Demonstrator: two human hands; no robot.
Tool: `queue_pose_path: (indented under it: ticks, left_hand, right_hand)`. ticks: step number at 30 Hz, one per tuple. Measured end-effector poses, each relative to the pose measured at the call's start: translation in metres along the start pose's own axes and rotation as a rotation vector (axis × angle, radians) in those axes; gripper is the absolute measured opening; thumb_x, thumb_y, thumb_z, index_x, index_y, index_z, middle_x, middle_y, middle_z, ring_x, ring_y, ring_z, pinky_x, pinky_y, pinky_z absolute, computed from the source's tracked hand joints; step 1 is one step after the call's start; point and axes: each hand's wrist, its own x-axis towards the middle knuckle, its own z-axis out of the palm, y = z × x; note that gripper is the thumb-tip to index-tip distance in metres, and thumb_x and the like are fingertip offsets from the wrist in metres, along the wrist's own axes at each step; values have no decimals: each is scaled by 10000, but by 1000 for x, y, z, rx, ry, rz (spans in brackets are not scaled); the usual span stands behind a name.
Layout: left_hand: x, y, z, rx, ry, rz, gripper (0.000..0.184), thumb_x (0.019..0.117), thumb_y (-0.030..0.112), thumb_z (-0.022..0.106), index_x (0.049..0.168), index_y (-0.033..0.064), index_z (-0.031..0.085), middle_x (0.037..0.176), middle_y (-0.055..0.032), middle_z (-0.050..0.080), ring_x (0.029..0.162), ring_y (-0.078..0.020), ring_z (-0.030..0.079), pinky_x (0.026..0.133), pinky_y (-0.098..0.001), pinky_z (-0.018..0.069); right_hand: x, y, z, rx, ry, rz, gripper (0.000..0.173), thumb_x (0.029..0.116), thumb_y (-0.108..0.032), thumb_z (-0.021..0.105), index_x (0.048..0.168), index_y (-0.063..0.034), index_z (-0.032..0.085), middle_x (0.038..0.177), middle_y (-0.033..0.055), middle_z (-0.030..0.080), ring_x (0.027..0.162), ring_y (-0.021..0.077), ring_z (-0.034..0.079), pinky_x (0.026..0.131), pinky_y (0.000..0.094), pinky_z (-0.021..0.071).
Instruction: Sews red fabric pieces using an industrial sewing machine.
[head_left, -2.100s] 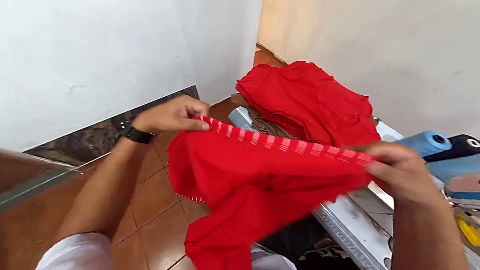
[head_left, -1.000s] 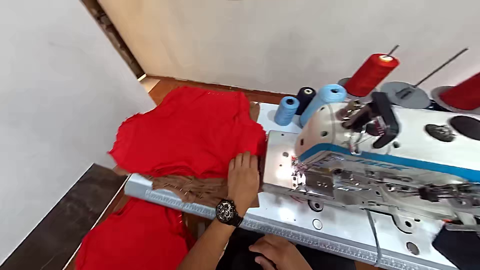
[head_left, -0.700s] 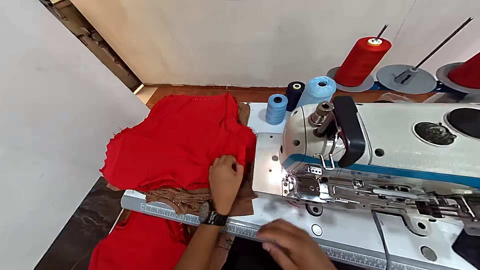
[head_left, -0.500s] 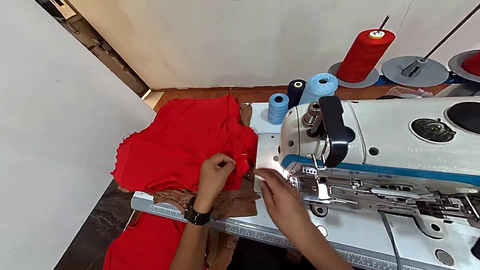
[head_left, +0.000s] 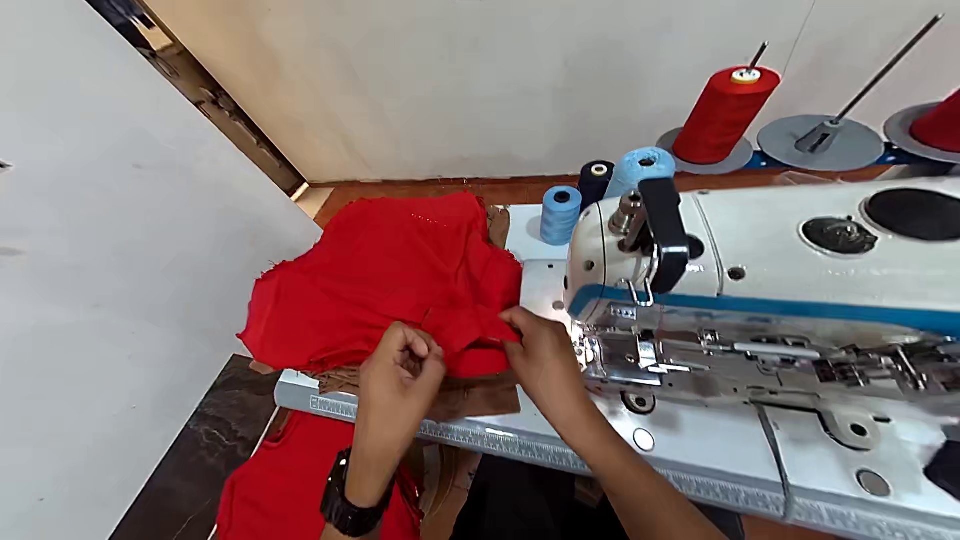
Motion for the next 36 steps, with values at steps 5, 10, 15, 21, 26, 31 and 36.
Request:
queue_pose_path:
  ticks: [5, 10, 15, 21, 26, 31, 36]
  left_hand:
    - [-70, 8, 61, 588, -16, 281, 334, 820, 348, 797, 944, 58, 688, 831, -86, 666, 779, -281, 676, 653, -468, 571]
    - [-110, 15, 59, 669, 28, 152, 192, 806, 113, 693, 989, 81, 742, 882, -95, 679, 772, -288, 671, 623, -479, 530]
    - [-120, 0, 20, 389, 231, -29, 235, 819, 57, 633, 1040, 48, 714, 929, -56, 614, 681, -113, 571, 558, -274, 493]
    - [-110, -5, 25, -1036, 179, -704, 345, 1004, -61, 395, 1022, 125, 685, 990, -60, 723, 888, -155, 722, 815, -360, 624]
    - [-113, -13, 33, -288, 20, -47, 98, 900, 166, 761, 990, 147, 797, 1007, -2, 743, 891, -121, 715, 751, -253, 625]
    - [-92, -20, 18, -507, -134, -155, 108, 972, 295, 705, 998, 192, 727, 823, 39, 698, 715, -30, 651, 677, -192, 568]
    - [-79, -39, 10, -887, -184, -381, 164, 945, 193, 730, 1109, 194, 724, 877, -3, 713, 774, -51, 688, 744, -255, 610]
  right_hand:
    - [-96, 33, -12, -69, 71, 14, 129, 876, -137, 679, 975, -165, 757, 768, -48, 694, 641, 85, 647, 574, 341, 567]
    - [-139, 43, -9, -322, 107, -17, 262, 900, -165, 632, 1116, -167, 781, 795, -10, 740, 633, 162, 692, 522, 408, 553]
    - [-137, 50, 16, -146, 136, -76, 321, 896, -117, 670, 1215, -105, 704, 994, 67, 664, 713, 171, 648, 553, 355, 556]
    - [-136, 41, 19, 1407, 36, 606, 183, 960, 58, 559, 968, -115, 616, 951, 63, 684, 876, 145, 695, 826, 339, 606]
    - [-129, 45, 10, 1635, -46, 554, 125, 972, -90, 663, 1065, -96, 747, 1028, 116, 734, 934, 168, 723, 877, 354, 603]
    - [-116, 63, 11, 923, -68, 118, 164, 997, -224, 673, 1063, -123, 783, 961, 21, 734, 828, 75, 679, 747, 244, 586]
    - [-83, 75, -4, 858, -325, 32, 185, 1006, -189, 652, 1170, -133, 716, 867, -12, 683, 722, 41, 623, 674, 201, 556]
